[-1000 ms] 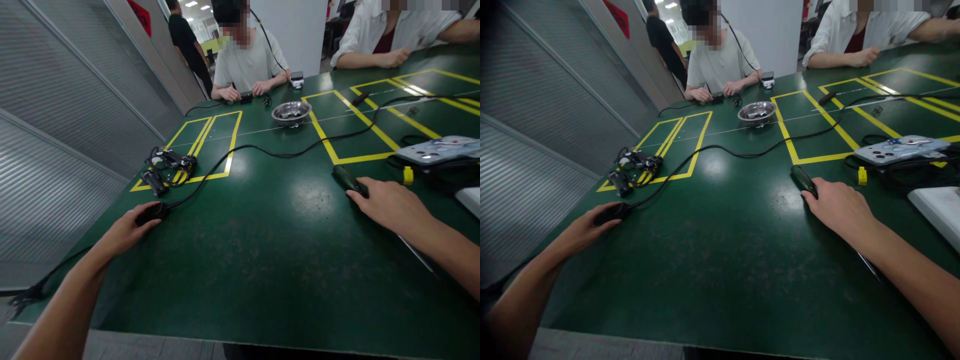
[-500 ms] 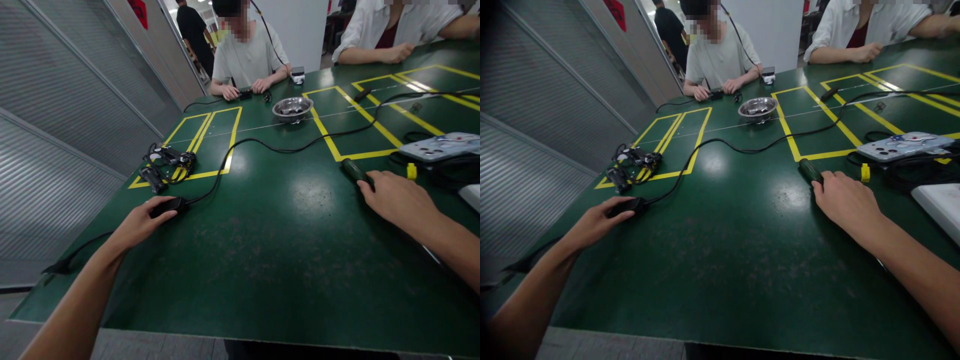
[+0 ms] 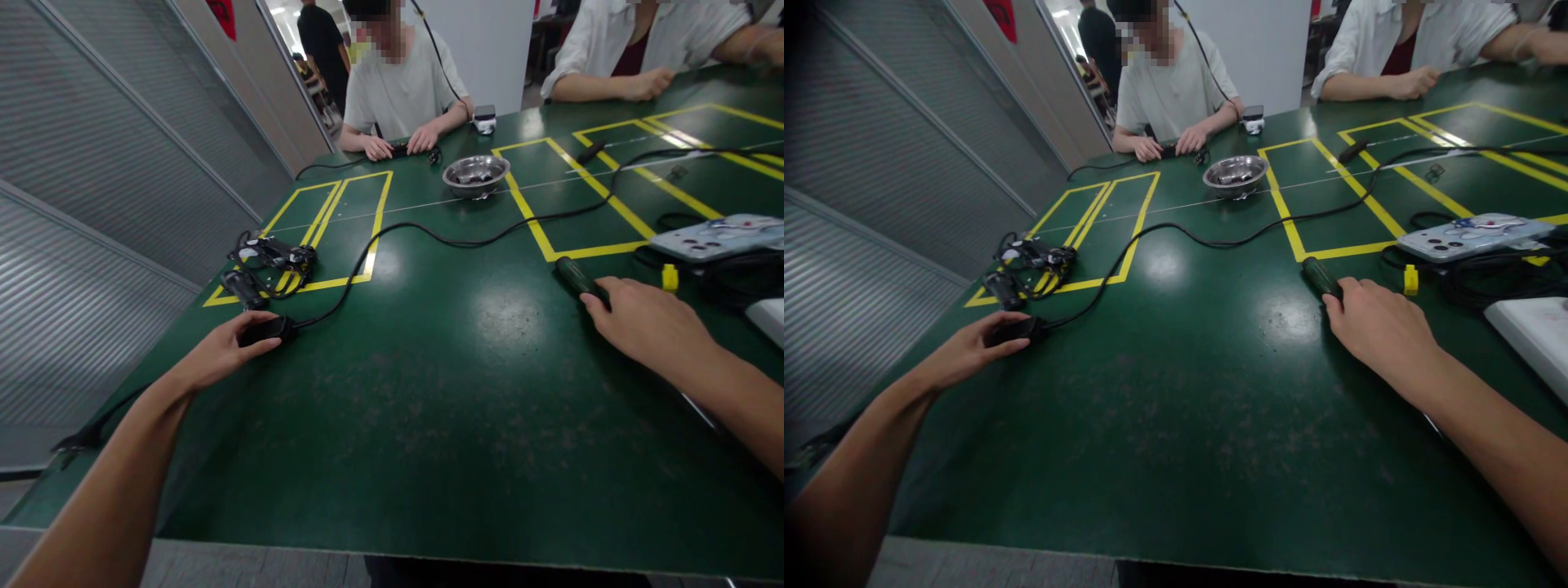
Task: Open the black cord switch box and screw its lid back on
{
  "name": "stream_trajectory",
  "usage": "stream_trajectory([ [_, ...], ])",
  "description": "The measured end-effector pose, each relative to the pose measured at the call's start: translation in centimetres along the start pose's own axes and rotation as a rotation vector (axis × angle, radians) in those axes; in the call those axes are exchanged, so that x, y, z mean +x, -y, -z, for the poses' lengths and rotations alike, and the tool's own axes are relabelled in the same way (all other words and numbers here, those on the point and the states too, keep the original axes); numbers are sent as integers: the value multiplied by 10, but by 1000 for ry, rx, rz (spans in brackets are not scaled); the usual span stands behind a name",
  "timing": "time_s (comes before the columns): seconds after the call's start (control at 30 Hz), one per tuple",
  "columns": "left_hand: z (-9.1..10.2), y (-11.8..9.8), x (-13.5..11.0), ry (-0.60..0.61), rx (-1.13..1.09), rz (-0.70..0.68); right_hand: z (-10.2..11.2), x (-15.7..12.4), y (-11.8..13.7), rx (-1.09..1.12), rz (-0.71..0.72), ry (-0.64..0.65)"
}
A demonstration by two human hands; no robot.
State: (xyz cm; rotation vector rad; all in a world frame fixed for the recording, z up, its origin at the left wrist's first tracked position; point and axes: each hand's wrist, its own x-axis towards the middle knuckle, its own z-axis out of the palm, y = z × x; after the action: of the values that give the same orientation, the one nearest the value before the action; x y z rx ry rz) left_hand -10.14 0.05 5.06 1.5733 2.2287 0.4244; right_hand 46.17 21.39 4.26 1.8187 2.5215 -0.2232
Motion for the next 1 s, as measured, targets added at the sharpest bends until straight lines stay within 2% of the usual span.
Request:
stream_trajectory([
  [0.17,-6,-6,-1,-16,-3,-28,0,-1,0,1,6,-6],
  [0.4,-12,-3,-3,-90,-51,19,-2,1,-1,1,10,-15],
  [0.53,-8,-5,-10,-203,-51,52,0,0,-1,10,22,-24],
  [0.6,-4,-14,-15,-301,-31,20,6,-3,2,2,15,-55],
  [0.7,-4,-49,-20,-452,20,-110,19,-15,18,28,32,-220],
  [0.73,-8,-68,-20,-448,8,-160,23,-20,27,106,86,-278],
  [0.77,-16,-89,-21,-418,-16,-202,26,-26,38,246,170,-283],
  [0.83,-38,-138,-20,-316,-119,-316,26,-35,63,583,329,-111],
  [0.87,-52,-164,-20,-236,-174,-388,25,-39,75,742,395,22],
  [0.93,-80,-211,-20,-50,-261,-529,18,-43,96,1035,475,189],
  [1.0,-104,-247,-20,50,-319,-631,9,-43,109,1268,457,233],
])
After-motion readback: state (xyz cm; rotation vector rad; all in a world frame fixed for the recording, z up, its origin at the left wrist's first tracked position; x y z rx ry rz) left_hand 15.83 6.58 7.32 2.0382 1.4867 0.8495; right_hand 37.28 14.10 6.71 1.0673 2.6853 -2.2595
